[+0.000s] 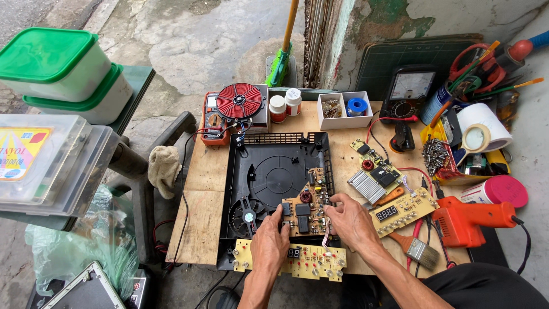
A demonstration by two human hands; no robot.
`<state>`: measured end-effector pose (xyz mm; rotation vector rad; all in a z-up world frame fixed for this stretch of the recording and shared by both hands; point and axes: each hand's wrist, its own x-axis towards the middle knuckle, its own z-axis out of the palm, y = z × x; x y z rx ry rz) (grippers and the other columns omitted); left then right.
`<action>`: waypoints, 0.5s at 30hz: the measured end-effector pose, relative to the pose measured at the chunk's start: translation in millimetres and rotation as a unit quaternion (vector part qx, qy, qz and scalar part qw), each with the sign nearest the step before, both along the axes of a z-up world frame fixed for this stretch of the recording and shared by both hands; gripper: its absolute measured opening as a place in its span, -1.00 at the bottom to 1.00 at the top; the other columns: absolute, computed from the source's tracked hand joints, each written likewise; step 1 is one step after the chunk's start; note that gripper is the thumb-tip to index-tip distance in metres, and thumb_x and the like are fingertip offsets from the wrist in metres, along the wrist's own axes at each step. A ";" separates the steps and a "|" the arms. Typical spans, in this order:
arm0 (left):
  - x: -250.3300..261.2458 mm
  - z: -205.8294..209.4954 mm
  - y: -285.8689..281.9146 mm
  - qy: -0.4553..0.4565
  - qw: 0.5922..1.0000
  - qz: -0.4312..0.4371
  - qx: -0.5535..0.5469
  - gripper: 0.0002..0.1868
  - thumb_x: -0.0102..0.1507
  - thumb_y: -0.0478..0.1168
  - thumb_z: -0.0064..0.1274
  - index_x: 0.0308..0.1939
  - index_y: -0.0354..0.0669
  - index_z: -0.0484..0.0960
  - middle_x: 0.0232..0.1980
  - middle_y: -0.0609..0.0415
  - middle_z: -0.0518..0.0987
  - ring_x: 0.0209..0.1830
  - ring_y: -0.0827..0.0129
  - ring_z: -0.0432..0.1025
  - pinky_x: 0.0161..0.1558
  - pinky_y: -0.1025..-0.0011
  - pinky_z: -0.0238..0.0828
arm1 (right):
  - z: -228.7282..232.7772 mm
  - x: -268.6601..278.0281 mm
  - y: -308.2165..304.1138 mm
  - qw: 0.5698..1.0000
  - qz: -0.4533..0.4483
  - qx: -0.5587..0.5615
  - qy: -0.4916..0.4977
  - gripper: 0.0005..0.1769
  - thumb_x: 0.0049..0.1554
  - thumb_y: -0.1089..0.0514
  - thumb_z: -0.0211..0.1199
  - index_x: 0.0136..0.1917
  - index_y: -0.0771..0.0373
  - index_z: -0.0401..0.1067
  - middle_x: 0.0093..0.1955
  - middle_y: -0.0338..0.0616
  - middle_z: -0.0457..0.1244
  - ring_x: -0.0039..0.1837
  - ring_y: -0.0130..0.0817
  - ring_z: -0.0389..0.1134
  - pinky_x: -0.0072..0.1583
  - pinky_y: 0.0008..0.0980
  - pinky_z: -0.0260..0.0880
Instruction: The person handles and reassembles electronic components on a workbench, including circuit boards, a fan, and a heatsink. They place a circuit board into a plastic bag and later retrieve it to continue working on the assembly.
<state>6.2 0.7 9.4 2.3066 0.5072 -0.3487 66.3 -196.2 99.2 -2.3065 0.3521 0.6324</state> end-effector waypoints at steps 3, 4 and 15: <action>0.6 -4.2 -0.7 0.003 1.000 -0.007 0.011 -0.30 0.48 0.06 -0.02 0.73 0.32 0.25 0.35 0.23 0.62 0.30 0.13 0.54 0.19 -0.06 0.56 | 3.2 1.0 1.8 0.999 0.030 -0.024 -0.001 -0.47 0.35 -0.22 0.14 0.50 -0.06 0.44 0.28 -0.32 0.54 -0.15 -0.36 0.66 0.09 -0.31 0.63; 0.3 -4.7 -1.1 0.003 1.000 -0.008 0.011 -0.30 0.48 0.06 -0.02 0.73 0.32 0.25 0.35 0.23 0.62 0.30 0.13 0.54 0.19 -0.06 0.56 | 2.7 0.2 1.7 0.999 0.029 -0.024 0.000 -0.47 0.35 -0.22 0.14 0.50 -0.06 0.44 0.28 -0.32 0.54 -0.15 -0.36 0.66 0.09 -0.31 0.63; -2.5 -16.6 7.1 -0.024 0.998 0.019 -0.059 -0.39 0.53 -0.07 -0.02 0.70 0.33 0.36 -0.18 0.29 0.81 -0.72 0.61 0.12 -0.71 0.54 0.15 | -0.5 -1.8 -0.6 0.997 0.067 -0.010 0.022 -0.37 0.38 -0.20 0.08 0.64 -0.03 0.34 -0.15 -0.23 0.58 0.26 -0.38 0.61 0.42 -0.16 0.51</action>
